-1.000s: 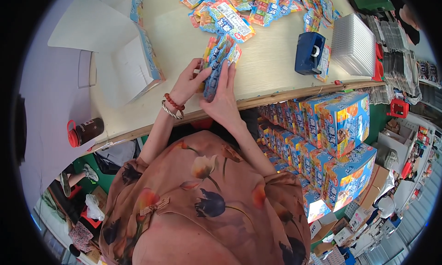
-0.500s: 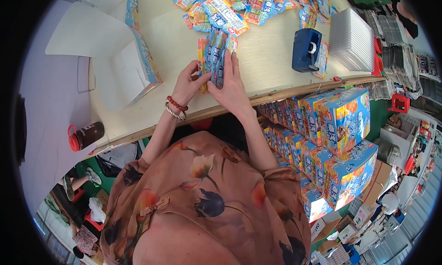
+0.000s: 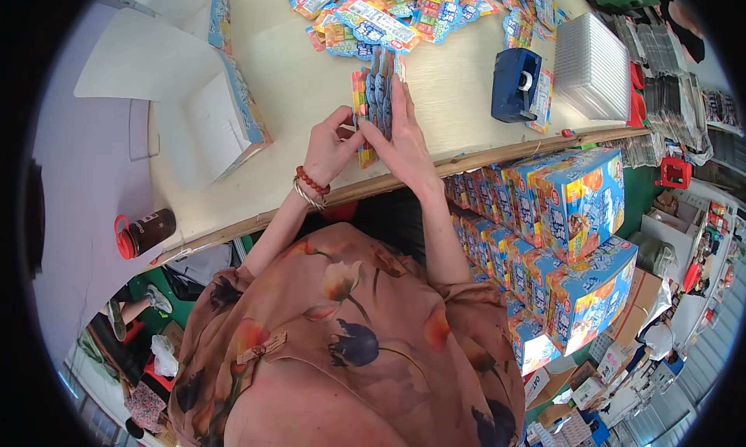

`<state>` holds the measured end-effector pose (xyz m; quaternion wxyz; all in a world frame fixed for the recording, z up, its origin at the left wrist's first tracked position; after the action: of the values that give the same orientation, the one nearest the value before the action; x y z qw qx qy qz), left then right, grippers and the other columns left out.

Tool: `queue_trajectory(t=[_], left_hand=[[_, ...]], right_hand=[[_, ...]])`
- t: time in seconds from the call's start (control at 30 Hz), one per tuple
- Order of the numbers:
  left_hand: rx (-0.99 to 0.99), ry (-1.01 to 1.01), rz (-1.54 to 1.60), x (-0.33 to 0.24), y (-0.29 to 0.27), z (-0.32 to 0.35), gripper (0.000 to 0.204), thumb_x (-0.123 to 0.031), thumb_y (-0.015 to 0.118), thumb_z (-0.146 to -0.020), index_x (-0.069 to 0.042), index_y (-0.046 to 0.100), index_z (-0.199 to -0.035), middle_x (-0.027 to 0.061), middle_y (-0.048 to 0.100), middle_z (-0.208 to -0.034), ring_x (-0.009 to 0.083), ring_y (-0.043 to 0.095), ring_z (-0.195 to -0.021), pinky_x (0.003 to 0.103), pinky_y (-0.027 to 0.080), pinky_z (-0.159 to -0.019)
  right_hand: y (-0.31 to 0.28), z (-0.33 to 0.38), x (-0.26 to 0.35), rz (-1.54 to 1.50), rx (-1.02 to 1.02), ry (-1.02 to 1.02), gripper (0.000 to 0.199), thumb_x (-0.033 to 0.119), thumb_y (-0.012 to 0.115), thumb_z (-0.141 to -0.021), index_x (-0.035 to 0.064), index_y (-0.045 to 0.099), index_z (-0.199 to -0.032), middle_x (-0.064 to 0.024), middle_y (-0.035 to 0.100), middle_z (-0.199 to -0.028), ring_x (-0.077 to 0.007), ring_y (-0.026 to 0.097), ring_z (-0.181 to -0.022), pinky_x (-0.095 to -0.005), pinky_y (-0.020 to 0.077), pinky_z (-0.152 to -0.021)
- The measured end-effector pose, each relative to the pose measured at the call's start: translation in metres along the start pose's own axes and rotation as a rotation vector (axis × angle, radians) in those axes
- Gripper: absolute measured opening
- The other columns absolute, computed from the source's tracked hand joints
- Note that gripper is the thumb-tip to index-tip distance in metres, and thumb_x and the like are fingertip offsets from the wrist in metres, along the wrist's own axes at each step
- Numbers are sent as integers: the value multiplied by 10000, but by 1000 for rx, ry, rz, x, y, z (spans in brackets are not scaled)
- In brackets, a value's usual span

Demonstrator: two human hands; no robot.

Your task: Sorting small toy or snack packets and organizing them into cardboard boxes on a packing table.

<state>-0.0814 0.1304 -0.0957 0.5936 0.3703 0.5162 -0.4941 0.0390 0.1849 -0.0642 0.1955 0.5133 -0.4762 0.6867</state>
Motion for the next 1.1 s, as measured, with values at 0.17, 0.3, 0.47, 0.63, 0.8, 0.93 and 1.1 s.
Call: queue_trajectory(t=[0.17,0.3,0.47,0.63,0.8,0.93,1.1], left_hand=[[65,-9,-82,-12,3,-2,248,-103,683,-826,14,562,-1009,116,665,-871,157,667,-735,262,521,-615],[20,-94,105,-3,-5,-1,245,-79,674,-823,24,548,-1005,119,668,-911,166,675,-744,275,540,-644],[-7,-106,216,22,-13,-5,345,-9,585,-864,43,406,-1153,139,624,-1018,165,643,-908,268,531,-758],[-19,-112,201,26,-14,-6,340,-24,586,-873,34,410,-1158,138,626,-1018,170,642,-902,278,530,-751],[-16,-144,279,24,-15,-6,371,-68,624,-867,18,418,-1163,128,628,-1009,171,634,-908,281,527,-743],[-68,-206,225,20,-17,-6,476,-104,726,-791,21,430,-1143,115,631,-993,150,626,-871,263,529,-699],[-188,-132,143,34,-42,-7,405,-39,723,-758,25,462,-1061,95,619,-957,125,609,-827,241,522,-662]], right_hand=[[-7,-8,-7,45,-178,56,706,160,594,-865,-40,196,-1413,-317,524,-1169,-417,576,-1043,-439,478,-850],[-22,-9,8,174,-222,161,674,13,532,-806,14,222,-1404,-239,625,-817,-339,644,-702,-388,510,-630],[-34,-12,-8,169,-278,48,684,30,593,-789,9,245,-1377,-256,635,-919,-366,658,-808,-410,523,-680],[-30,-15,-8,152,-261,21,743,79,672,-782,-2,235,-1378,-259,633,-961,-373,649,-894,-415,516,-740],[-21,-15,-1,168,-221,52,769,41,671,-758,7,227,-1385,-288,590,-1045,-417,610,-950,-438,499,-780],[-25,-19,-5,208,-220,82,794,-12,640,-719,22,221,-1393,-313,559,-1084,-455,587,-951,-465,492,-791],[-30,-20,-4,247,-220,47,771,32,658,-728,35,260,-1388,-255,620,-1033,-390,625,-946,-416,505,-784]])
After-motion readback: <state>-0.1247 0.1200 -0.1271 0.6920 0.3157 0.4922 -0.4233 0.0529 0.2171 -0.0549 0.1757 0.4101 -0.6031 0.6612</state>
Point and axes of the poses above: each hand's wrist, its own z-axis away from the middle knuckle, its own y-axis out of the palm, x = y × z, the point moved 6 cm from there along -z, towards the middle knuckle
